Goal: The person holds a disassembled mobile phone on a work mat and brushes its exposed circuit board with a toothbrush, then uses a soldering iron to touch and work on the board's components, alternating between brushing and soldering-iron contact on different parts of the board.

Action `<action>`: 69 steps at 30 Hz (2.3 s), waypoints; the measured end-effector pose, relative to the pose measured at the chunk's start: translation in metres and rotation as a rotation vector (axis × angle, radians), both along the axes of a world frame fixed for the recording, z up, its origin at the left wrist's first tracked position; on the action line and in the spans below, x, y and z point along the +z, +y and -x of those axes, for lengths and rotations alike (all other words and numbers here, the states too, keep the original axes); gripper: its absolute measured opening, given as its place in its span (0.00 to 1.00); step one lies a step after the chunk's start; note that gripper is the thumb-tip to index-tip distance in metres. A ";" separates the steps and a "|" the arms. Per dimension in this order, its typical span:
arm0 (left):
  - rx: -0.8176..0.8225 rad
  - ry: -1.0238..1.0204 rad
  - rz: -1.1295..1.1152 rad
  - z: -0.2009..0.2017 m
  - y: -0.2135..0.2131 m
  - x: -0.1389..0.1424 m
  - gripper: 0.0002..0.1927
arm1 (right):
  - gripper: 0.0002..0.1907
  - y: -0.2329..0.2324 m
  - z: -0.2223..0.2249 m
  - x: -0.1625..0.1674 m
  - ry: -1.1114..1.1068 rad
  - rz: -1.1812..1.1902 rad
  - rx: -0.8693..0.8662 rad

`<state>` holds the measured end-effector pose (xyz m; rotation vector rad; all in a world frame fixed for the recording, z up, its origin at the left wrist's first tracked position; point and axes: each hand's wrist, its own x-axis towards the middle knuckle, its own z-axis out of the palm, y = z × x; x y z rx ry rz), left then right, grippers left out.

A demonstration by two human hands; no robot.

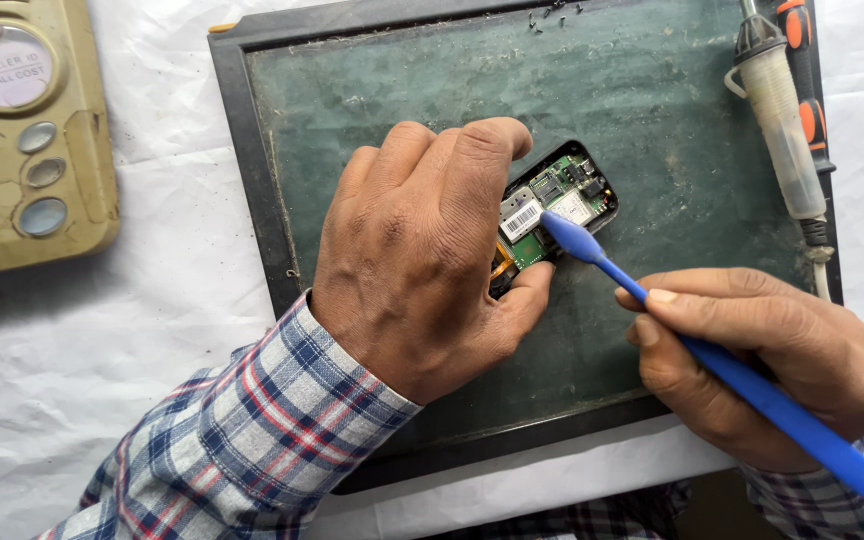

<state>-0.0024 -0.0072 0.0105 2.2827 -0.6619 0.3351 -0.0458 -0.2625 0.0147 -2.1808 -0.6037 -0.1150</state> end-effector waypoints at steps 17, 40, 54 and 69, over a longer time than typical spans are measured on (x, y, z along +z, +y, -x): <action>0.002 0.005 0.017 0.001 0.000 0.001 0.39 | 0.11 0.001 -0.006 0.006 -0.040 0.017 0.115; 0.009 0.011 0.028 0.000 -0.001 0.002 0.38 | 0.15 -0.014 -0.006 -0.005 -0.059 0.055 0.164; 0.001 0.026 0.016 0.003 -0.003 0.003 0.36 | 0.14 -0.010 -0.009 -0.005 -0.119 0.019 0.199; 0.039 0.026 0.011 0.003 -0.004 -0.001 0.38 | 0.15 -0.003 -0.011 0.004 -0.067 0.009 0.227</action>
